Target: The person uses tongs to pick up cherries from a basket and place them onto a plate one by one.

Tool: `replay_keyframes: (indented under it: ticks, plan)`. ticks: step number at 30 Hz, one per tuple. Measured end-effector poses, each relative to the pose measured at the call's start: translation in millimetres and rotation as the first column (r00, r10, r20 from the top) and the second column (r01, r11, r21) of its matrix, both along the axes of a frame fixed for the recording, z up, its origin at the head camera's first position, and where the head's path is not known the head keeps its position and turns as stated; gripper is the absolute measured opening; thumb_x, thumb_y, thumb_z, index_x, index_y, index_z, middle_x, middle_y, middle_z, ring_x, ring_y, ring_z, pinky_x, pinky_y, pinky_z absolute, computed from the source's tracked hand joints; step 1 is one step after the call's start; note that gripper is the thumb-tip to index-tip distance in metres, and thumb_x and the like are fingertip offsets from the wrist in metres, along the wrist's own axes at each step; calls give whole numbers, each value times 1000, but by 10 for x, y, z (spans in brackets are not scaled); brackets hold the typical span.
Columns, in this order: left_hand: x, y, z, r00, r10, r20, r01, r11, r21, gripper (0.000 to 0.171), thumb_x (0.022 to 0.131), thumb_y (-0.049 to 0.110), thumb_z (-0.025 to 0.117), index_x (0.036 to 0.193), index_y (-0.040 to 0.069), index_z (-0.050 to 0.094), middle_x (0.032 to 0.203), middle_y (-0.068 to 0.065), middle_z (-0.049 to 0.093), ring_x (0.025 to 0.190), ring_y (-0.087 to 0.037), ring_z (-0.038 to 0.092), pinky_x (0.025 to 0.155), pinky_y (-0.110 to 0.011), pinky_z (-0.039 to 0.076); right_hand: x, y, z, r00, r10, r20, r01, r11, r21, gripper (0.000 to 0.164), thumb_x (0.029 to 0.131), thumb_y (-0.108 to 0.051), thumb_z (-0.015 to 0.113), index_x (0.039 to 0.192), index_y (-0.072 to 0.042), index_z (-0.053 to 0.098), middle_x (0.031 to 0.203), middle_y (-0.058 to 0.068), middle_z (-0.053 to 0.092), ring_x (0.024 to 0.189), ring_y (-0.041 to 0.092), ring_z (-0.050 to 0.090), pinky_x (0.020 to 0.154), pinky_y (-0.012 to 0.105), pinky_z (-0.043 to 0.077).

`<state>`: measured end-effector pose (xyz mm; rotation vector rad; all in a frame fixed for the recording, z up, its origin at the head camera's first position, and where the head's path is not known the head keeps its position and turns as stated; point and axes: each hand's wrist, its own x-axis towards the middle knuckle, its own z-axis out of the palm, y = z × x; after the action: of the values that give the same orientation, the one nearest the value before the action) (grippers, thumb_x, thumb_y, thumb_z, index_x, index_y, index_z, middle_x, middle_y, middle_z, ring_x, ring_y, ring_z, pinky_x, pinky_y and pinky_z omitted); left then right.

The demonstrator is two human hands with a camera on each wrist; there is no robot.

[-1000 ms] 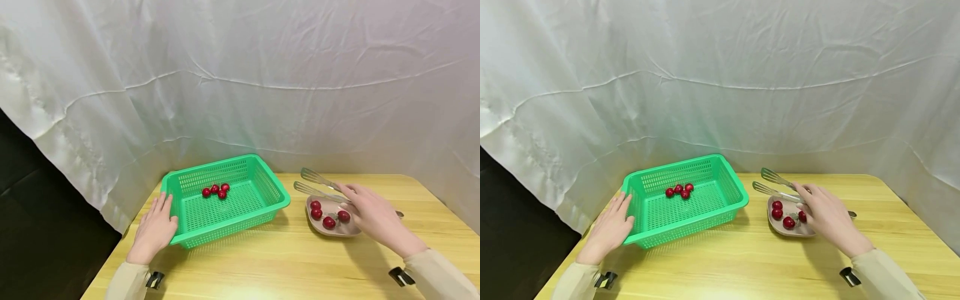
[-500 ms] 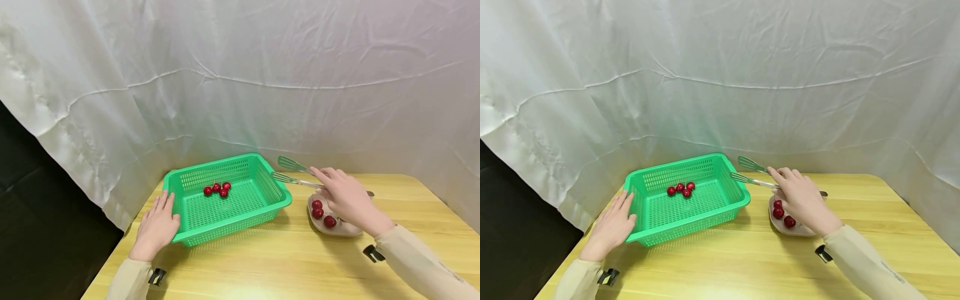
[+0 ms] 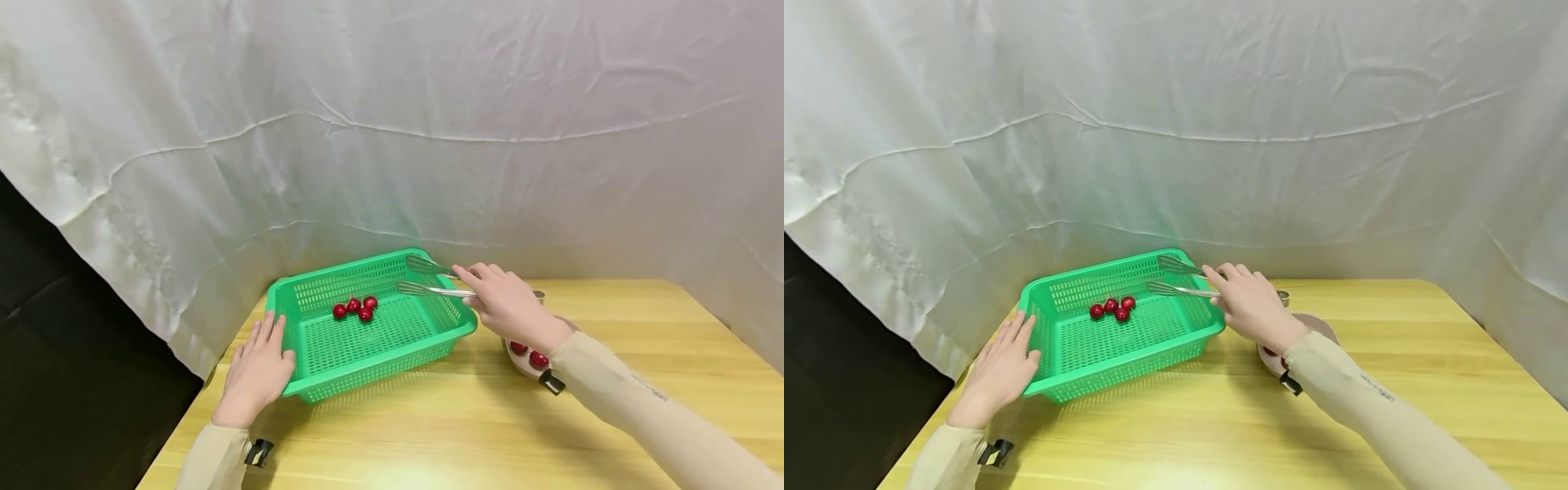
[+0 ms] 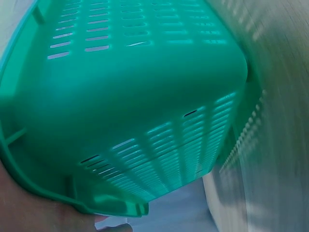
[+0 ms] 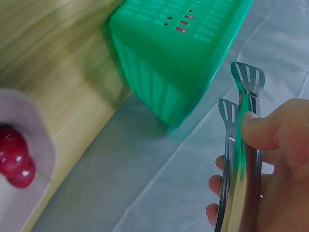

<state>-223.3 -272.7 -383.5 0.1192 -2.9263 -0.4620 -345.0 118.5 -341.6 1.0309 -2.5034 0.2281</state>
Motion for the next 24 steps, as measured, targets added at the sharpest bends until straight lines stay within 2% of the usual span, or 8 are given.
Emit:
replay_keyframes:
  ticks: [6,11,17,24]
  plan:
    - [-11,5,-15,1000,-6,-16,6,1000,2,62,100,22,35,156,0,20,162,-23,9,145,-48,7,108,-71,9,-43,-243,-79,999,38,17,-38,998,46,59,94,-18,67,148,-4,45,127,15,58,109,32,56,81,46,50]
    - [31,12,2,1000,-4,-20,4,1000,5,62,100,22,35,156,-1,21,162,-23,9,145,-48,7,108,-71,10,-77,-446,-101,996,79,34,-82,991,103,59,94,-20,68,147,-4,46,130,13,57,110,29,55,81,42,50]
    - [44,20,-10,1000,0,-22,0,1000,11,61,100,21,36,155,-1,22,161,-23,10,145,-48,8,108,-71,11,-120,-614,-80,997,69,47,-76,980,183,55,95,-22,66,145,-5,49,129,11,58,112,27,55,76,39,49]
    - [11,19,-21,1000,-4,-31,4,1000,4,61,100,21,36,155,-1,22,161,-23,10,145,-48,9,107,-71,13,-143,-769,-33,993,33,112,-64,955,289,54,96,-25,65,144,-6,50,127,9,59,112,26,55,78,39,49]
